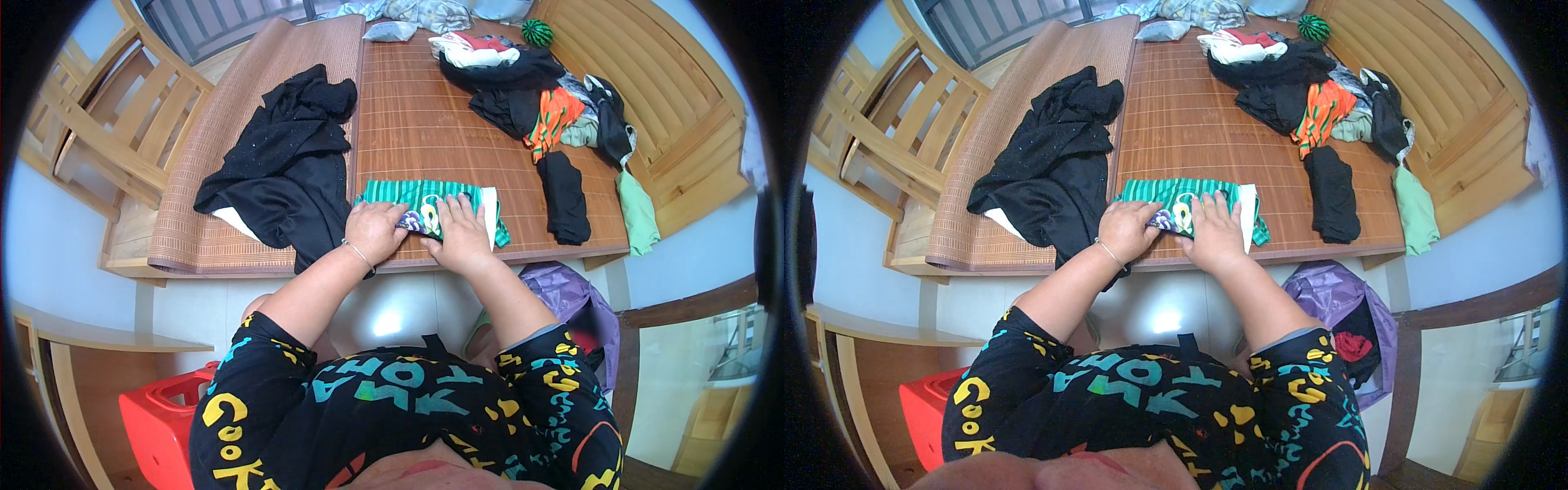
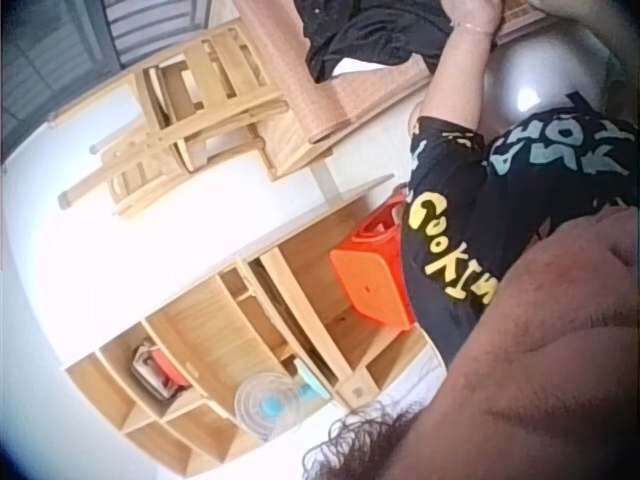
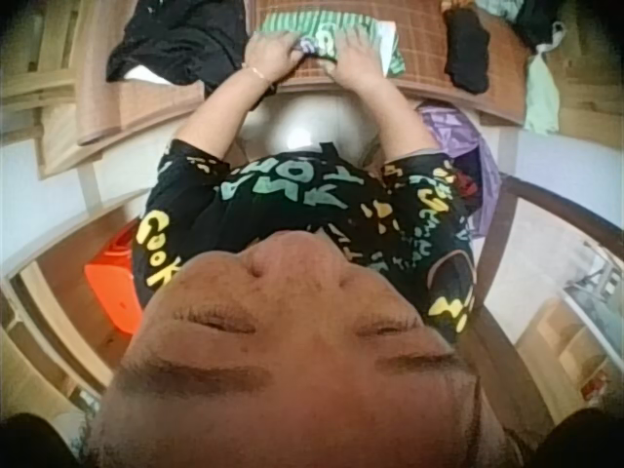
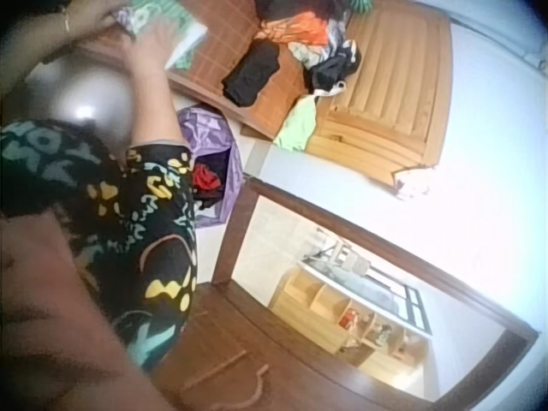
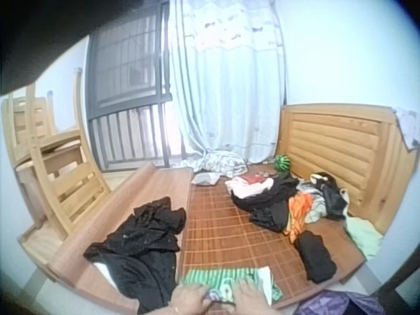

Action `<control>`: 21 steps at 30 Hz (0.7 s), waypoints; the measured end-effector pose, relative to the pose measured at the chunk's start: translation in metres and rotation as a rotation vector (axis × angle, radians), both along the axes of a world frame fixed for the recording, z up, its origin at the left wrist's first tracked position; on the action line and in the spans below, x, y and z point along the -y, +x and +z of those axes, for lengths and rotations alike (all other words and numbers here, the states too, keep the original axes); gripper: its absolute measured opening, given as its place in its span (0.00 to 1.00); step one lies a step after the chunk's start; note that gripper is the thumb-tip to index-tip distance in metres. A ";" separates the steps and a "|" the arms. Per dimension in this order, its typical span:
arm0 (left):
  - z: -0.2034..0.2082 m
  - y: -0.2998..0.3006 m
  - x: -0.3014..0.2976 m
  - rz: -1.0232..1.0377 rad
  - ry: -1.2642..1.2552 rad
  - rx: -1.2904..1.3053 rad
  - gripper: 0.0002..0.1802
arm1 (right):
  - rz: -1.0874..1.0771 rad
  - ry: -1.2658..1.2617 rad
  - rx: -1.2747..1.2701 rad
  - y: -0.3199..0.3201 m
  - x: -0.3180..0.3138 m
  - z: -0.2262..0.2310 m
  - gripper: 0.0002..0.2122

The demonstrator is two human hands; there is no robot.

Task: Folding various items of clothing such as shirts and a bra on a bed.

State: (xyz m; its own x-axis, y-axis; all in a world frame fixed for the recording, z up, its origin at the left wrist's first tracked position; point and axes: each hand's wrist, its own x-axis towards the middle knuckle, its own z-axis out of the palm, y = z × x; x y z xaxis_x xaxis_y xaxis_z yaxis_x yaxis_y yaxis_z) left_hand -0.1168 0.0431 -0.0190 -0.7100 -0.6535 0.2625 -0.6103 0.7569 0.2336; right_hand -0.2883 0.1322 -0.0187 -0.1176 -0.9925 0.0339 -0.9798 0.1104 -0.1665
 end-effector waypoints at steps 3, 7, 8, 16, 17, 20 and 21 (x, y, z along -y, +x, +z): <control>-0.003 0.002 -0.005 -0.055 -0.035 -0.128 0.19 | 0.022 -0.106 0.011 -0.001 0.004 -0.001 0.32; -0.006 0.003 -0.007 -0.043 0.014 -0.129 0.25 | -0.035 -0.150 0.145 -0.005 0.010 -0.006 0.29; -0.006 0.004 -0.008 -0.043 0.016 -0.128 0.25 | -0.051 -0.180 0.177 -0.004 0.010 -0.007 0.28; -0.030 0.001 -0.001 -0.175 0.368 -0.455 0.36 | -0.114 -0.367 0.359 0.008 0.019 -0.018 0.31; -0.025 -0.003 -0.003 -0.183 0.369 -0.457 0.36 | -0.153 -0.448 0.486 0.005 0.023 -0.029 0.32; -0.013 -0.006 -0.018 -0.197 0.748 -0.621 0.39 | -0.175 -0.421 1.103 0.028 0.027 -0.030 0.28; -0.013 -0.005 -0.022 -0.226 0.732 -0.627 0.42 | -0.164 -0.326 1.693 0.035 0.026 -0.022 0.25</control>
State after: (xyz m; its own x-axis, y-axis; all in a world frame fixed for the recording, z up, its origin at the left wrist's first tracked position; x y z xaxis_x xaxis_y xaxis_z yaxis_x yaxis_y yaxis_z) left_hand -0.1214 0.0653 -0.0322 -0.7082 -0.6712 0.2190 -0.0752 0.3801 0.9219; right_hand -0.2536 0.1067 -0.0412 -0.3226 -0.9455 -0.0437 0.3080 -0.0612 -0.9494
